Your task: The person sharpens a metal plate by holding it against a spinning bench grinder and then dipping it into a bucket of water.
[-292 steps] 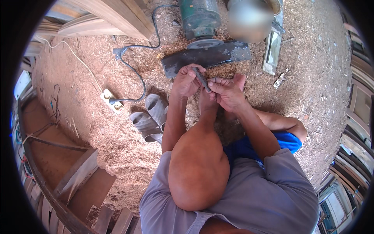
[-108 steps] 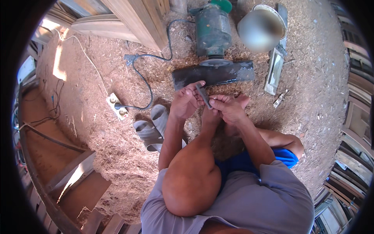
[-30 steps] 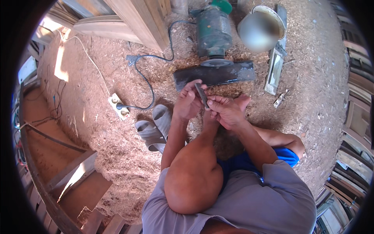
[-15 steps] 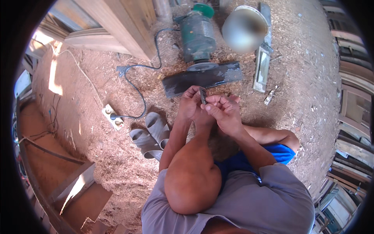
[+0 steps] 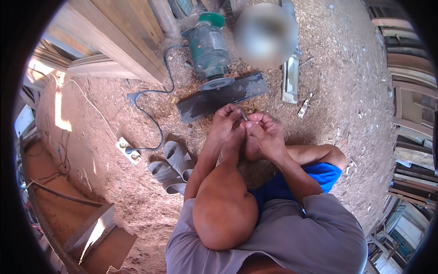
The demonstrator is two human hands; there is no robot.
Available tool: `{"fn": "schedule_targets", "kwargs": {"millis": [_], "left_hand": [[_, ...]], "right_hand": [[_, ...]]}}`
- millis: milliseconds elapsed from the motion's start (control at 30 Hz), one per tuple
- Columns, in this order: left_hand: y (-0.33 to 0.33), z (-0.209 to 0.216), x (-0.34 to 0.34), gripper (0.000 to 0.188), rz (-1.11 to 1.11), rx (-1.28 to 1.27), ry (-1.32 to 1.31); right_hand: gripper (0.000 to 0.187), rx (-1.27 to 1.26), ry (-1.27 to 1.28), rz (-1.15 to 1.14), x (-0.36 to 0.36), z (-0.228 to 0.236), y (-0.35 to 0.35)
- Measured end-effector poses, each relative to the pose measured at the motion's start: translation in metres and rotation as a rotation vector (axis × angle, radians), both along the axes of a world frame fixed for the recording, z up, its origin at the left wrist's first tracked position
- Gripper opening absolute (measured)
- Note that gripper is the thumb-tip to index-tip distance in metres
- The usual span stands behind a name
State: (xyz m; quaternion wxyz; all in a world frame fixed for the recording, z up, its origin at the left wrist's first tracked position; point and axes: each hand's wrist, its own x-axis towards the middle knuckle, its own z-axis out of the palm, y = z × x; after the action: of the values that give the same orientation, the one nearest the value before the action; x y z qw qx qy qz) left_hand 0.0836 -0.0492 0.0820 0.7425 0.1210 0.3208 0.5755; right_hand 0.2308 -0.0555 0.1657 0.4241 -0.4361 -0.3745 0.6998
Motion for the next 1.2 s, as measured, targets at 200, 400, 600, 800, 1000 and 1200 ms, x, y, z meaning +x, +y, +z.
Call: {"fn": "schedule_targets", "kwargs": {"millis": [200, 400, 600, 800, 1000, 1200], "left_hand": [[-0.002, 0.0, 0.0, 0.007, -0.025, -0.035, -0.001], [-0.004, -0.001, -0.001, 0.006, -0.006, -0.062, -0.045], [-0.008, 0.0, -0.004, 0.006, -0.001, -0.054, -0.05], [-0.011, 0.004, -0.006, 0.007, 0.012, -0.027, 0.043], [-0.011, 0.006, -0.008, 0.007, 0.008, -0.028, 0.019], [-0.01, 0.004, -0.007, 0.006, 0.002, -0.02, -0.002]], "right_hand": [[0.012, 0.045, -0.07, 0.009, 0.002, -0.005, 0.001], [0.012, 0.023, -0.053, 0.0, -0.005, -0.002, 0.002], [0.013, 0.003, -0.056, 0.026, -0.008, -0.003, 0.002], [0.014, -0.022, 0.01, 0.019, -0.01, -0.002, 0.001], [0.014, -0.005, 0.03, 0.028, -0.008, -0.005, 0.002], [0.015, 0.005, 0.007, 0.039, -0.008, -0.005, 0.002]]}}
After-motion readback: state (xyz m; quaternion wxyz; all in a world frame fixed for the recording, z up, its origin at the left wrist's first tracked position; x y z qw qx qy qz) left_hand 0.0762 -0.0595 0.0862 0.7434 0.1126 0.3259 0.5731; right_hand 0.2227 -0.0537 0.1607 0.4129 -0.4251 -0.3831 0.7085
